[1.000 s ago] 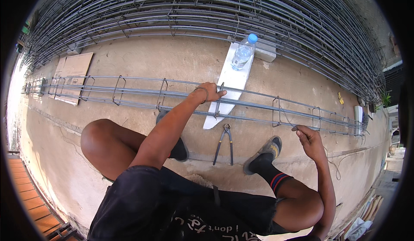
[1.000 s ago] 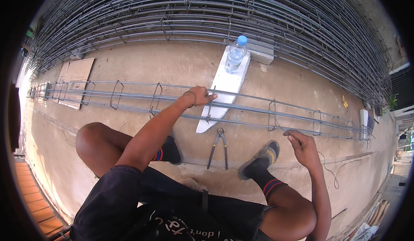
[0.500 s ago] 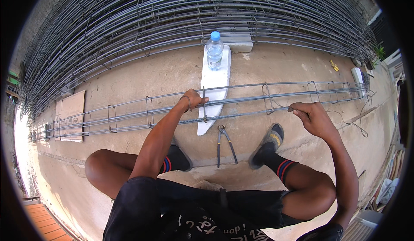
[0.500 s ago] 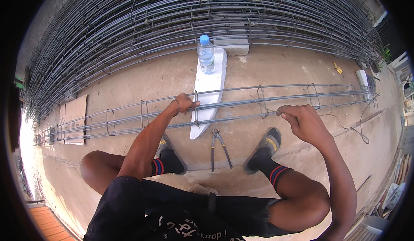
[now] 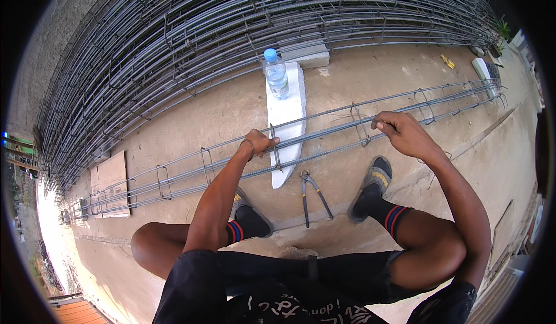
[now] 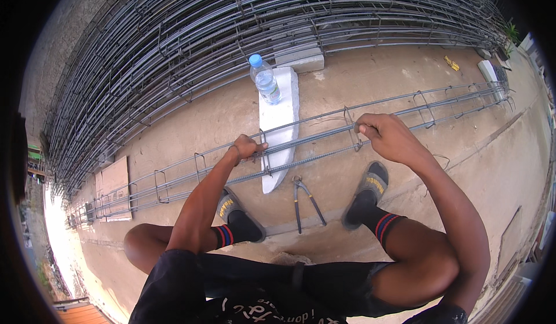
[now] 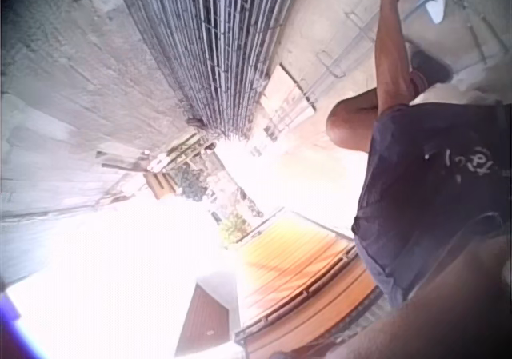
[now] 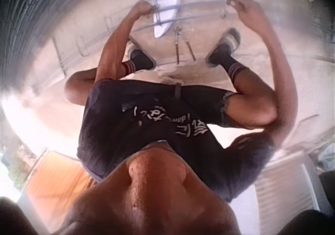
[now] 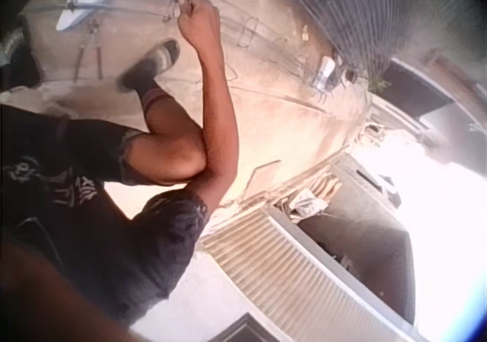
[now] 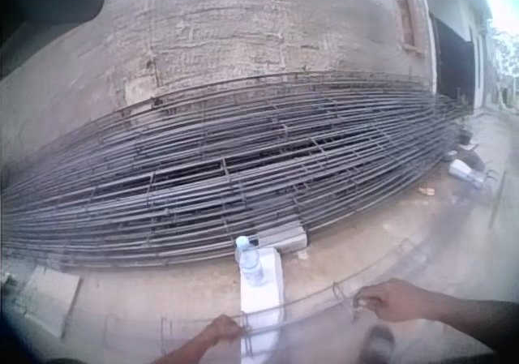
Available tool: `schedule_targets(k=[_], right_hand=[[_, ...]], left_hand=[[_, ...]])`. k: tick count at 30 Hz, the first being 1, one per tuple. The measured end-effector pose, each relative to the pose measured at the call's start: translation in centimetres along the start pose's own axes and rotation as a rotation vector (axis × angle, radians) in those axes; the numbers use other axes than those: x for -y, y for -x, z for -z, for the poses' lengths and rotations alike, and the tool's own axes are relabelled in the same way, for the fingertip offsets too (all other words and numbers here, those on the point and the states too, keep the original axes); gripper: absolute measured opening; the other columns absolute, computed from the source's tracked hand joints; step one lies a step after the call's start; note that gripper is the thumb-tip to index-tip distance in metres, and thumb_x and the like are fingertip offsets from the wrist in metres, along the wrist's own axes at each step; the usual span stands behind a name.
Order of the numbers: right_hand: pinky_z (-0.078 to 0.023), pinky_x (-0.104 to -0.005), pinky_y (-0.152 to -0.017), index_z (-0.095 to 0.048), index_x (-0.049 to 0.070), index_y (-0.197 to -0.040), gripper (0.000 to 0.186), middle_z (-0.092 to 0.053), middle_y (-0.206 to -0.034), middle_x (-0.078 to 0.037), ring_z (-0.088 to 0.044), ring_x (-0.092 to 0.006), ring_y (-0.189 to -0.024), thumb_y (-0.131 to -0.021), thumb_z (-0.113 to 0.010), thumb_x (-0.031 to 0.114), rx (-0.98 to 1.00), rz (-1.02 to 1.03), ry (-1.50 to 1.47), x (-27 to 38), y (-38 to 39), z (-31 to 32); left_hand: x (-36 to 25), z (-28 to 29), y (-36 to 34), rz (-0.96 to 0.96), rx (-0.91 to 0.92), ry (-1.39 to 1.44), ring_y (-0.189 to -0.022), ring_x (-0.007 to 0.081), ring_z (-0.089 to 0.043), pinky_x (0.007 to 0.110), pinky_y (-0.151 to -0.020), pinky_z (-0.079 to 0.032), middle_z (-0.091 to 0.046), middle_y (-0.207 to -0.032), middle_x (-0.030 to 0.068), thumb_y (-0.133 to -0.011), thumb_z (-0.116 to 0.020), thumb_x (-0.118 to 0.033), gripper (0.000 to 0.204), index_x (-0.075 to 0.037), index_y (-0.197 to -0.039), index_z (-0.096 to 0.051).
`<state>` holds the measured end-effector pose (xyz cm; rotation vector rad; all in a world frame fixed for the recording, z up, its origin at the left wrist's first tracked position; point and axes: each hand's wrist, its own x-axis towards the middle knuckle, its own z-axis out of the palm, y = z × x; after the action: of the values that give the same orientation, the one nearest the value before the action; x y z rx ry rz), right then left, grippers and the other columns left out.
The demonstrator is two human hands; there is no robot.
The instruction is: The person secures a rebar structure by wrapping tie wire around the metal rods and twisting it tight using pliers, then positions another tie wire around the bars.
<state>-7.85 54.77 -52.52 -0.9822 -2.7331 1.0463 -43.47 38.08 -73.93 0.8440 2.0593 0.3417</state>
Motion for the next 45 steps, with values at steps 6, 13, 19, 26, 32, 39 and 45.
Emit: schedule_targets(k=[6,13,19,26,32,39,45], right_hand=[[-0.045,-0.0402,-0.073,-0.064,0.000,-0.102,0.020,-0.064,-0.086,-0.020,-0.060,-0.0353,-0.079,-0.092,-0.054,0.015,-0.080,0.011,-0.117,-1.8,-0.9,0.2],[-0.046,-0.0391,-0.075,-0.064,0.000,-0.101,0.019,-0.064,-0.088,-0.020,-0.061,-0.0341,-0.082,-0.092,-0.054,0.014,-0.078,0.032,-0.194,-2.9,-1.0,0.2],[-0.046,-0.0390,-0.076,-0.063,0.000,-0.098,0.017,-0.064,-0.087,-0.019,-0.060,-0.0328,-0.082,-0.091,-0.055,0.013,-0.046,-0.011,-0.152,-3.2,-0.1,0.3],[-0.045,-0.0384,-0.076,-0.063,-0.001,-0.095,0.016,-0.063,-0.086,-0.018,-0.060,-0.0315,-0.083,-0.090,-0.055,0.012,-0.097,-0.004,-0.184,-4.9,0.4,0.2],[-0.046,-0.0401,-0.073,-0.064,-0.001,-0.095,0.018,-0.064,-0.085,-0.019,-0.060,-0.0321,-0.079,-0.090,-0.054,0.013,-0.104,0.005,-0.173,-4.7,0.5,0.6],[-0.046,-0.0422,-0.073,-0.066,0.000,-0.097,0.020,-0.063,-0.082,-0.020,-0.059,-0.0351,-0.078,-0.090,-0.054,0.014,-0.045,0.063,-0.042,-1.7,0.4,1.8],[-0.046,-0.0442,-0.074,-0.066,0.000,-0.097,0.019,-0.063,-0.084,-0.022,-0.061,-0.0359,-0.082,-0.090,-0.054,0.013,-0.061,0.094,-0.008,-2.2,2.8,2.4]], left_hand=[[0.7,2.0,-0.6,-0.091,-0.100,-0.058,-0.062,0.0206,-0.065,0.035,-0.066,-0.052,-0.069,-0.068,0.0108,-0.082,-0.067,-0.052,0.051,-0.002,-0.079,-0.074],[2.3,2.0,-2.6,-0.213,-0.215,-0.324,-0.077,0.0279,-0.069,0.038,-0.079,-0.052,-0.071,-0.076,0.0142,-0.089,-0.055,-0.053,0.054,-0.003,-0.086,-0.074],[0.2,4.2,-2.6,0.020,-0.135,-0.076,-0.067,0.0215,-0.065,0.035,-0.071,-0.051,-0.067,-0.068,0.0152,-0.085,-0.059,-0.056,0.058,0.000,-0.077,-0.074],[-1.7,4.1,-1.8,0.057,-0.077,-0.060,-0.047,0.0117,-0.046,0.029,-0.044,-0.035,-0.052,-0.052,0.0036,-0.074,-0.073,-0.058,0.057,-0.001,-0.070,-0.070],[-2.5,3.8,-1.5,0.134,-0.143,-0.064,-0.044,0.0116,-0.041,0.029,-0.041,-0.030,-0.051,-0.053,0.0029,-0.071,-0.077,-0.055,0.056,-0.001,-0.070,-0.069],[-1.8,3.6,-2.4,0.199,-0.168,-0.031,-0.043,0.0109,-0.039,0.029,-0.040,-0.026,-0.050,-0.053,0.0014,-0.069,-0.080,-0.054,0.054,-0.001,-0.073,-0.069],[-3.4,2.8,-2.2,0.218,-0.111,-0.076,-0.043,0.0110,-0.038,0.029,-0.040,-0.026,-0.049,-0.053,0.0012,-0.071,-0.080,-0.053,0.053,-0.001,-0.075,-0.070]])
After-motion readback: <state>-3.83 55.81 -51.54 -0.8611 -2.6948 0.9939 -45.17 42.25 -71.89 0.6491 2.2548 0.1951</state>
